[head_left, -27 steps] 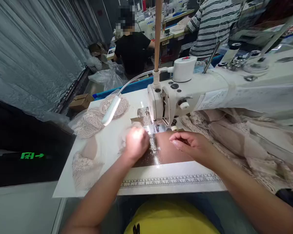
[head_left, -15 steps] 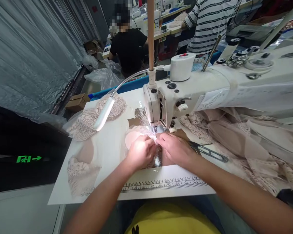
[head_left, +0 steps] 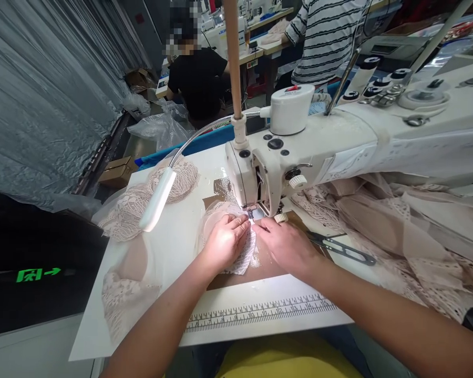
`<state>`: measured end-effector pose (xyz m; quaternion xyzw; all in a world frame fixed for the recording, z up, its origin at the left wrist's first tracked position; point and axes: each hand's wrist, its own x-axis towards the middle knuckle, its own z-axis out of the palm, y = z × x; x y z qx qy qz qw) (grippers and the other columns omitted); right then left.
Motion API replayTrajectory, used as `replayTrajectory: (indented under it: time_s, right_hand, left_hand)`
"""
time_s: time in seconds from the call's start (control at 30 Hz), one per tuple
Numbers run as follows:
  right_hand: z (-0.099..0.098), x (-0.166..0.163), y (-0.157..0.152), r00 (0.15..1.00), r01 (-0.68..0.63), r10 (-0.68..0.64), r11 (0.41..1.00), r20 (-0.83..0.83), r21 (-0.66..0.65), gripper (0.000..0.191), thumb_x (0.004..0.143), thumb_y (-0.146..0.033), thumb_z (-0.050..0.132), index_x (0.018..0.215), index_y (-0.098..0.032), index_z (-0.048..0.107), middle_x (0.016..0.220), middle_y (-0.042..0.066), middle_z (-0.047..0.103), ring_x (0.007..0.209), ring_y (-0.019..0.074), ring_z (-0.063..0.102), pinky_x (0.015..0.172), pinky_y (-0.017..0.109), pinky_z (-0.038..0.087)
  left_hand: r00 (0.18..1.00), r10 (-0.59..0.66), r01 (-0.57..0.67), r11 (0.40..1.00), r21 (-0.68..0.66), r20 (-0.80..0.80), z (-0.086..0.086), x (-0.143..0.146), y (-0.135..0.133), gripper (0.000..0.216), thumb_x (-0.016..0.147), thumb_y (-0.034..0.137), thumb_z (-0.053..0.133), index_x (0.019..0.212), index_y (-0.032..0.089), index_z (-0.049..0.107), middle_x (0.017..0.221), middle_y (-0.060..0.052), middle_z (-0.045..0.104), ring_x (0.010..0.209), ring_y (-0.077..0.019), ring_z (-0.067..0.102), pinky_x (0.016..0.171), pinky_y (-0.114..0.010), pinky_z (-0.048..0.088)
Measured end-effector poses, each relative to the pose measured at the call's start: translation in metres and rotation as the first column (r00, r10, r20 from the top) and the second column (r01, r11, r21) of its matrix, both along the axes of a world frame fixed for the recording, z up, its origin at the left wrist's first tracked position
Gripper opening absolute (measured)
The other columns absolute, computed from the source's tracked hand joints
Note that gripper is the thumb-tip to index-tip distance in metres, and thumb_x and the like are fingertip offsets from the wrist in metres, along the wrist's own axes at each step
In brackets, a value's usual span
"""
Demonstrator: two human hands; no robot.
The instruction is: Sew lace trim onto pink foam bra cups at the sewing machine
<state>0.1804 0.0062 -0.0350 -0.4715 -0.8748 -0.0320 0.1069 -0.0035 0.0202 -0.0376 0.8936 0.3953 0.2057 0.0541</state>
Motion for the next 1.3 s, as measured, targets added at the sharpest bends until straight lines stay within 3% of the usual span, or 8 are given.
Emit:
replayTrajectory:
  time_s: [0.23, 0.7, 0.97, 1.17, 1.3]
  right_hand:
    - [0.009, -0.003, 0.002, 0.998, 0.055, -0.054, 0.996, 0.019, -0.073, 0.032, 0.079, -0.002, 0.047, 0.100, -0.017, 0.067, 0.083, 0.005, 0.063, 0.056, 0.0129, 0.042, 0.051, 0.030, 0.024]
    - [0.005, -0.001, 0.001, 0.999, 0.028, -0.029, 0.999, -0.045, -0.016, 0.035, 0.079, -0.001, 0.044, 0.100, -0.017, 0.068, 0.079, 0.005, 0.060, 0.057, 0.0128, 0.041, 0.054, 0.030, 0.025]
    - [-0.004, 0.002, 0.000, 0.997, 0.030, -0.032, 0.999, -0.076, -0.027, 0.037, 0.082, -0.002, 0.042, 0.103, -0.019, 0.068, 0.082, 0.005, 0.059, 0.060, 0.0135, 0.043, 0.055, 0.029, 0.027]
    - [-0.005, 0.001, 0.000, 0.997, 0.035, -0.037, 0.999, -0.068, -0.035, 0.038, 0.086, -0.007, 0.039, 0.108, -0.020, 0.067, 0.084, 0.004, 0.061, 0.065, 0.0154, 0.048, 0.060, 0.029, 0.030]
    - [-0.007, 0.000, -0.001, 0.996, 0.034, -0.037, 0.999, -0.085, -0.034, 0.041, 0.084, -0.006, 0.039, 0.110, -0.020, 0.067, 0.085, 0.004, 0.063, 0.070, 0.0161, 0.053, 0.064, 0.028, 0.035]
  left_hand:
    - [0.998, -0.057, 0.057, 0.998, -0.022, 0.006, 0.001, -0.005, 0.012, 0.029, 0.092, 0.018, 0.044, 0.110, 0.013, 0.066, 0.117, -0.011, 0.066, 0.097, -0.0233, 0.059, 0.084, -0.041, 0.051]
    - [0.999, -0.028, 0.028, 1.000, -0.014, 0.030, -0.003, -0.007, 0.015, 0.031, 0.092, 0.019, 0.044, 0.115, 0.013, 0.063, 0.120, -0.011, 0.065, 0.106, -0.0242, 0.057, 0.089, -0.042, 0.050]
    - [0.995, 0.090, -0.092, 0.995, -0.044, -0.042, -0.002, -0.007, 0.010, 0.036, 0.092, 0.025, 0.041, 0.123, 0.016, 0.057, 0.126, -0.013, 0.060, 0.112, -0.0267, 0.053, 0.094, -0.047, 0.044]
    - [0.982, 0.141, -0.148, 0.988, -0.050, -0.128, -0.002, -0.009, 0.006, 0.045, 0.092, 0.037, 0.043, 0.132, 0.018, 0.049, 0.137, -0.012, 0.050, 0.127, -0.0342, 0.040, 0.099, -0.053, 0.038]
    - [0.940, 0.282, -0.290, 0.957, -0.015, -0.193, -0.001, -0.008, 0.001, 0.045, 0.092, 0.039, 0.040, 0.131, 0.018, 0.049, 0.140, -0.012, 0.047, 0.128, -0.0387, 0.038, 0.098, -0.057, 0.036]
